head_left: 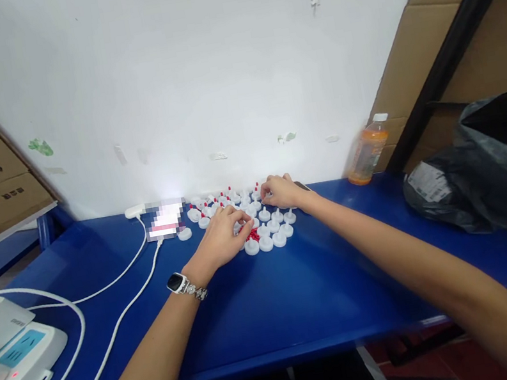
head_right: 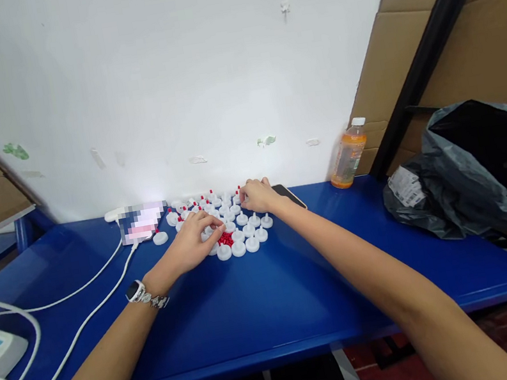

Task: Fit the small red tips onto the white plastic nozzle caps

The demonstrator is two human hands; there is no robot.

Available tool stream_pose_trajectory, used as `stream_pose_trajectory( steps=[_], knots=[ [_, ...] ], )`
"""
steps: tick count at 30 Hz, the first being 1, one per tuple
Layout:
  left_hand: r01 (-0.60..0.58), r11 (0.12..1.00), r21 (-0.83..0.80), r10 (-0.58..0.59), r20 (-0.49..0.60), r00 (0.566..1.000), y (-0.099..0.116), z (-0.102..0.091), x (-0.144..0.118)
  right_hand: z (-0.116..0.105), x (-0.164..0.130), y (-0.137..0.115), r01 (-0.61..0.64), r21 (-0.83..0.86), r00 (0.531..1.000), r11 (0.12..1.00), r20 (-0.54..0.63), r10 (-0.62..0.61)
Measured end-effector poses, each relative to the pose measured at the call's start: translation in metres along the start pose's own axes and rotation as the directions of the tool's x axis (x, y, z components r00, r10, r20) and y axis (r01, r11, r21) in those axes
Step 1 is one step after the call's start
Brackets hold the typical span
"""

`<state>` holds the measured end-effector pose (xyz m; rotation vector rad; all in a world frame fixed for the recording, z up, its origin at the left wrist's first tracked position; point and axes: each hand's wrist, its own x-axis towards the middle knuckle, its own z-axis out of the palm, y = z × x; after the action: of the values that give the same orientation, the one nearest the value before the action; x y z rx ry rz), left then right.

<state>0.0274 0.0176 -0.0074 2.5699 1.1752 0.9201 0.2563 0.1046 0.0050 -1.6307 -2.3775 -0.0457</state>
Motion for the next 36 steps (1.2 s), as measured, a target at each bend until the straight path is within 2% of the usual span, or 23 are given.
stream_pose_trajectory(
  steps=[2, 5, 6, 8, 10, 12, 16, 21, 25, 29, 31, 33, 35, 36],
  knots=[
    [0.002, 1.0, -0.008, -0.002, -0.001, 1.0, 0.001, 0.0, 0.0, -0.002, -0.004, 0.002, 0.007, 0.077, 0.999, 0.997, -0.045, -0.003],
    [-0.001, 1.0, -0.014, 0.001, -0.007, 1.0, 0.001, 0.001, 0.001, -0.007, -0.012, 0.0, 0.019, 0.282, 0.979, 0.959, -0.201, 0.04],
    [-0.004, 1.0, -0.015, 0.004, -0.017, 1.0, 0.001, 0.0, 0.002, -0.008, -0.016, -0.003, 0.029, 0.387, 0.965, 0.921, -0.252, 0.075],
    [-0.014, 1.0, -0.025, 0.013, -0.048, 0.999, 0.003, 0.0, 0.002, -0.01, -0.028, -0.013, 0.047, 0.619, 0.932, 0.784, -0.308, 0.188],
    [-0.015, 0.998, -0.067, 0.009, -0.089, 0.996, 0.007, 0.001, 0.002, -0.011, -0.043, -0.027, 0.061, 0.795, 0.911, 0.604, -0.292, 0.291],
    [-0.003, 0.991, -0.135, -0.012, -0.114, 0.993, 0.012, 0.002, 0.001, -0.011, -0.057, -0.042, 0.096, 0.877, 0.913, 0.472, -0.266, 0.308],
    [0.021, 0.978, -0.205, -0.045, -0.111, 0.993, 0.02, 0.004, 0.001, -0.014, -0.077, -0.063, 0.145, 0.926, 0.933, 0.348, -0.245, 0.265],
    [0.028, 0.988, -0.152, -0.046, -0.114, 0.992, 0.019, 0.0, -0.001, -0.011, -0.085, -0.07, 0.09, 0.968, 0.97, 0.236, -0.139, 0.201],
    [-0.025, 0.993, -0.118, 0.014, -0.089, 0.996, 0.019, -0.004, -0.001, -0.009, -0.087, -0.074, -0.003, 1.0, 0.992, 0.029, 0.0, 0.127],
    [-0.04, 0.995, -0.087, 0.029, -0.126, 0.992, 0.019, -0.005, -0.002, -0.01, -0.09, -0.078, -0.072, 0.986, 0.994, -0.149, 0.083, 0.066],
    [-0.063, 0.995, -0.075, 0.051, -0.151, 0.987, 0.02, -0.004, -0.003, -0.01, -0.09, -0.079, -0.09, 0.977, 0.994, -0.193, 0.101, 0.047],
    [-0.079, 0.992, -0.097, 0.061, -0.18, 0.982, 0.02, -0.002, -0.002, -0.01, -0.09, -0.079, -0.085, 0.98, 0.994, -0.182, 0.095, 0.046],
    [-0.042, 0.98, -0.194, -0.001, -0.217, 0.976, 0.022, 0.004, -0.001, -0.01, -0.091, -0.08, -0.001, 0.997, 0.997, -0.071, 0.007, 0.076],
    [-0.007, 0.962, -0.274, -0.059, -0.234, 0.97, 0.022, 0.007, 0.001, -0.011, -0.092, -0.081, 0.078, 0.996, 0.993, 0.034, -0.081, 0.091]
  ],
)
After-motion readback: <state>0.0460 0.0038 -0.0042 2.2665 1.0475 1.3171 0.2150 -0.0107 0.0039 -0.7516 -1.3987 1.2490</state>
